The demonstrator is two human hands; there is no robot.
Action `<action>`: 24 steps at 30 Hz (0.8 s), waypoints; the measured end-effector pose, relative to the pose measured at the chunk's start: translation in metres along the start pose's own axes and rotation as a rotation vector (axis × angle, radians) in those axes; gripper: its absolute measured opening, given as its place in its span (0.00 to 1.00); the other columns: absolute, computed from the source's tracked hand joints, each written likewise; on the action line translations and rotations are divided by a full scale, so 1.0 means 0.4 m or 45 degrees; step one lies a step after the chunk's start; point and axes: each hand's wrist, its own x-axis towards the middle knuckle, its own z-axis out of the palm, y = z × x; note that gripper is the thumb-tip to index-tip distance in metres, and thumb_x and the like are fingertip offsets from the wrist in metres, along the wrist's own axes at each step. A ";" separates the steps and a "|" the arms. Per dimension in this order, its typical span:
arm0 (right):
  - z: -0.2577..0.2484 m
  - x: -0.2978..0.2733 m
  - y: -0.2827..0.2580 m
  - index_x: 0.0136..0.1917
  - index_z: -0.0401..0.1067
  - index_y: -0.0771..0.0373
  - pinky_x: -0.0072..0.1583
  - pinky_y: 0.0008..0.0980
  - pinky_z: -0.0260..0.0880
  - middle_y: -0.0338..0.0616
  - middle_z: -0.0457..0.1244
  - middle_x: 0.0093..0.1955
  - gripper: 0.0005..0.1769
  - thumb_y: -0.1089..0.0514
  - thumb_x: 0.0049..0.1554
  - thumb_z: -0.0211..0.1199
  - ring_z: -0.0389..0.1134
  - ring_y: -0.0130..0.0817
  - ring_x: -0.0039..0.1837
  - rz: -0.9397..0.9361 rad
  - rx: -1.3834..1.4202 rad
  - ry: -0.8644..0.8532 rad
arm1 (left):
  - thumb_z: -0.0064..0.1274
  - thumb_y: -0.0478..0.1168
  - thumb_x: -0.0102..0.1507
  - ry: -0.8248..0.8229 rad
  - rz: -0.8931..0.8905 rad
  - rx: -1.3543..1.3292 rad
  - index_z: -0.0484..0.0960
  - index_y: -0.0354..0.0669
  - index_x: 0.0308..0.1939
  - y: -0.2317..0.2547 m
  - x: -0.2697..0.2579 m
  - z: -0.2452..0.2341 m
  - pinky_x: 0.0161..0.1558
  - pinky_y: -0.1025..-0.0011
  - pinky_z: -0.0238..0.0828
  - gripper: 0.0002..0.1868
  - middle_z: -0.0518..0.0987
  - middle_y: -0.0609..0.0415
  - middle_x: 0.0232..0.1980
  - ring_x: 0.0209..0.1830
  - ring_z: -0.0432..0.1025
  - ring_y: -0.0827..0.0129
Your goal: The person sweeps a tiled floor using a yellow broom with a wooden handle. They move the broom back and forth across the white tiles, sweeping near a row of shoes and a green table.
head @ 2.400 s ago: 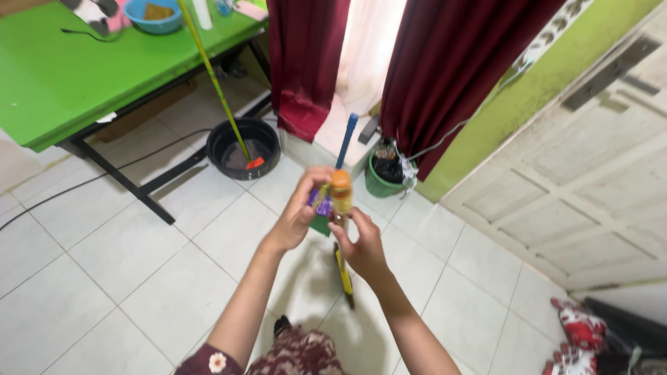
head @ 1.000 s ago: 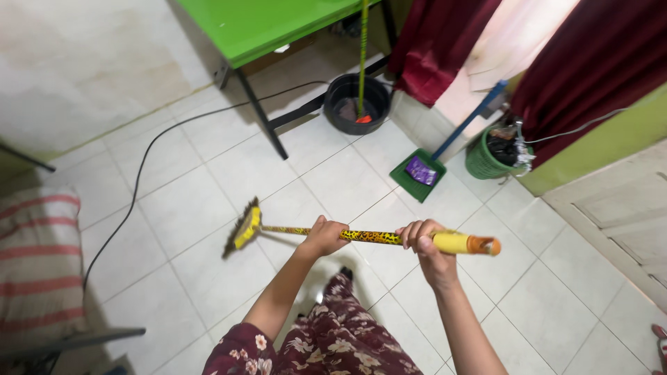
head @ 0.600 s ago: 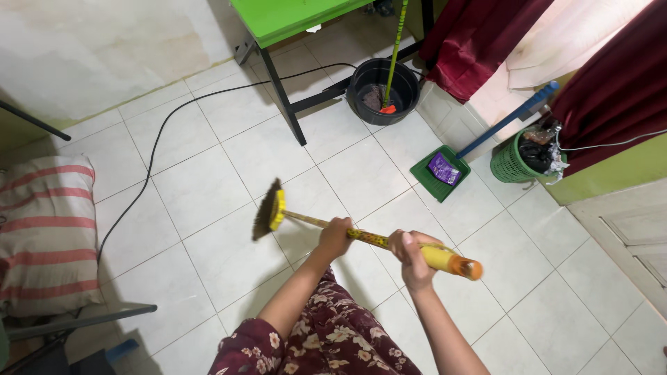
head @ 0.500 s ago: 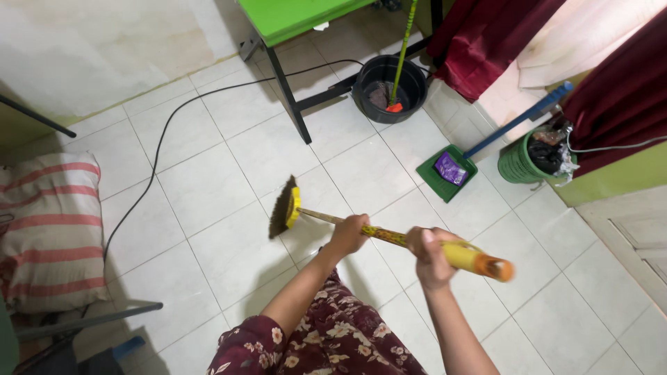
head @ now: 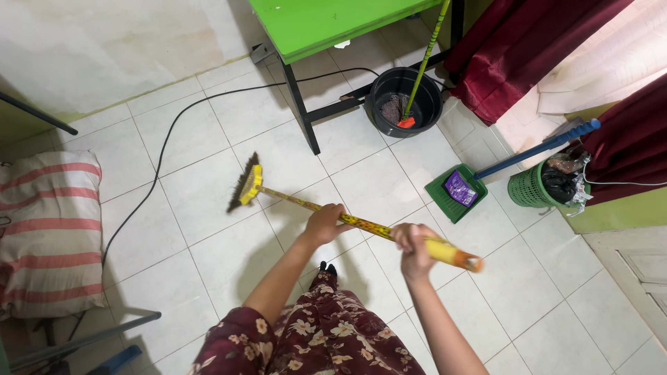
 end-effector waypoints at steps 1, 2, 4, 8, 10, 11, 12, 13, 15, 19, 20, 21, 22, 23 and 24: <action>0.015 -0.002 0.030 0.26 0.54 0.55 0.40 0.37 0.66 0.36 0.50 0.23 0.24 0.56 0.62 0.54 0.53 0.31 0.27 0.033 -0.077 -0.015 | 0.61 0.57 0.60 0.060 0.077 0.062 0.73 0.47 0.43 -0.038 0.000 0.012 0.53 0.48 0.64 0.21 0.77 0.46 0.45 0.52 0.70 0.48; 0.030 -0.005 0.049 0.24 0.55 0.55 0.40 0.37 0.67 0.37 0.52 0.23 0.25 0.56 0.62 0.54 0.55 0.32 0.27 0.063 -0.152 -0.028 | 0.61 0.55 0.60 0.117 0.157 0.129 0.73 0.46 0.44 -0.067 -0.001 0.021 0.57 0.44 0.61 0.22 0.76 0.42 0.49 0.56 0.68 0.42; 0.056 -0.016 0.056 0.25 0.55 0.55 0.40 0.38 0.65 0.37 0.51 0.23 0.25 0.55 0.64 0.53 0.54 0.32 0.28 0.091 -0.133 -0.027 | 0.59 0.53 0.62 0.085 0.221 0.134 0.71 0.45 0.47 -0.091 0.002 0.020 0.66 0.43 0.54 0.21 0.75 0.39 0.52 0.59 0.67 0.40; 0.080 0.002 -0.020 0.26 0.53 0.55 0.42 0.39 0.65 0.36 0.48 0.22 0.27 0.52 0.66 0.52 0.52 0.32 0.28 -0.037 -0.069 0.060 | 0.52 0.54 0.67 -0.270 0.131 -0.048 0.68 0.46 0.49 0.008 -0.003 -0.038 0.71 0.52 0.56 0.19 0.75 0.46 0.51 0.57 0.71 0.52; 0.095 0.026 -0.075 0.25 0.51 0.54 0.37 0.38 0.62 0.34 0.45 0.22 0.28 0.52 0.66 0.52 0.49 0.31 0.25 -0.164 -0.091 0.084 | 0.54 0.54 0.66 -0.307 0.190 -0.104 0.69 0.46 0.48 0.093 0.008 -0.069 0.69 0.46 0.49 0.19 0.75 0.49 0.52 0.58 0.70 0.55; 0.110 0.020 -0.105 0.26 0.51 0.54 0.36 0.37 0.58 0.34 0.44 0.22 0.27 0.53 0.66 0.52 0.47 0.31 0.25 -0.173 -0.064 0.085 | 0.56 0.53 0.64 -0.260 0.277 -0.133 0.70 0.46 0.47 0.128 0.007 -0.081 0.70 0.39 0.37 0.19 0.76 0.52 0.52 0.59 0.70 0.57; 0.126 0.019 -0.132 0.27 0.50 0.55 0.36 0.36 0.54 0.35 0.44 0.22 0.26 0.54 0.65 0.52 0.44 0.31 0.26 -0.191 -0.039 0.083 | 0.57 0.53 0.64 -0.248 0.326 -0.134 0.70 0.46 0.47 0.157 0.007 -0.095 0.71 0.41 0.39 0.18 0.77 0.53 0.49 0.57 0.71 0.58; 0.144 0.020 -0.152 0.27 0.49 0.54 0.35 0.36 0.52 0.34 0.43 0.22 0.26 0.54 0.64 0.52 0.43 0.29 0.25 -0.220 -0.051 0.159 | 0.57 0.52 0.64 -0.236 0.376 -0.135 0.71 0.47 0.46 0.179 0.005 -0.107 0.72 0.43 0.41 0.18 0.77 0.53 0.47 0.56 0.71 0.59; 0.179 0.004 -0.184 0.28 0.47 0.54 0.32 0.36 0.48 0.33 0.42 0.22 0.24 0.56 0.63 0.53 0.40 0.27 0.23 -0.265 -0.081 0.318 | 0.57 0.52 0.64 -0.211 0.459 -0.115 0.72 0.47 0.45 0.197 -0.021 -0.127 0.72 0.47 0.44 0.17 0.78 0.55 0.43 0.53 0.72 0.61; 0.235 -0.053 -0.206 0.28 0.45 0.52 0.30 0.31 0.44 0.33 0.41 0.19 0.27 0.54 0.65 0.53 0.37 0.25 0.22 -0.293 -0.065 0.331 | 0.57 0.54 0.64 -0.243 0.601 0.006 0.71 0.48 0.45 0.152 -0.059 -0.182 0.68 0.55 0.54 0.18 0.78 0.56 0.40 0.52 0.73 0.63; 0.255 -0.073 -0.201 0.28 0.45 0.51 0.30 0.31 0.44 0.33 0.41 0.19 0.28 0.53 0.66 0.54 0.37 0.25 0.22 -0.301 -0.052 0.328 | 0.57 0.55 0.64 -0.269 0.634 0.047 0.71 0.48 0.45 0.119 -0.065 -0.203 0.66 0.58 0.56 0.19 0.78 0.56 0.40 0.51 0.73 0.63; 0.273 -0.090 -0.191 0.27 0.45 0.51 0.30 0.30 0.45 0.33 0.41 0.18 0.29 0.52 0.66 0.54 0.37 0.25 0.22 -0.308 -0.039 0.324 | 0.57 0.55 0.63 -0.238 0.686 0.065 0.71 0.48 0.44 0.084 -0.072 -0.218 0.64 0.57 0.57 0.19 0.78 0.56 0.40 0.51 0.73 0.62; 0.293 -0.099 -0.167 0.28 0.47 0.52 0.33 0.31 0.47 0.33 0.42 0.21 0.28 0.51 0.66 0.54 0.39 0.26 0.24 -0.282 -0.021 0.353 | 0.58 0.55 0.63 -0.207 0.738 0.080 0.70 0.47 0.43 0.045 -0.077 -0.227 0.63 0.56 0.58 0.19 0.78 0.55 0.40 0.50 0.73 0.62; 0.318 -0.106 -0.130 0.29 0.48 0.52 0.36 0.32 0.49 0.33 0.42 0.23 0.28 0.50 0.67 0.55 0.42 0.27 0.26 -0.256 -0.002 0.382 | 0.58 0.54 0.62 -0.177 0.791 0.095 0.70 0.47 0.42 0.000 -0.076 -0.234 0.61 0.54 0.59 0.19 0.79 0.55 0.40 0.49 0.73 0.61; 0.338 -0.123 -0.100 0.30 0.49 0.52 0.38 0.33 0.51 0.33 0.43 0.25 0.27 0.48 0.67 0.55 0.44 0.28 0.29 -0.225 0.012 0.411 | 0.58 0.54 0.62 -0.194 0.748 0.113 0.70 0.46 0.43 -0.055 -0.076 -0.242 0.57 0.55 0.61 0.19 0.78 0.53 0.41 0.48 0.72 0.59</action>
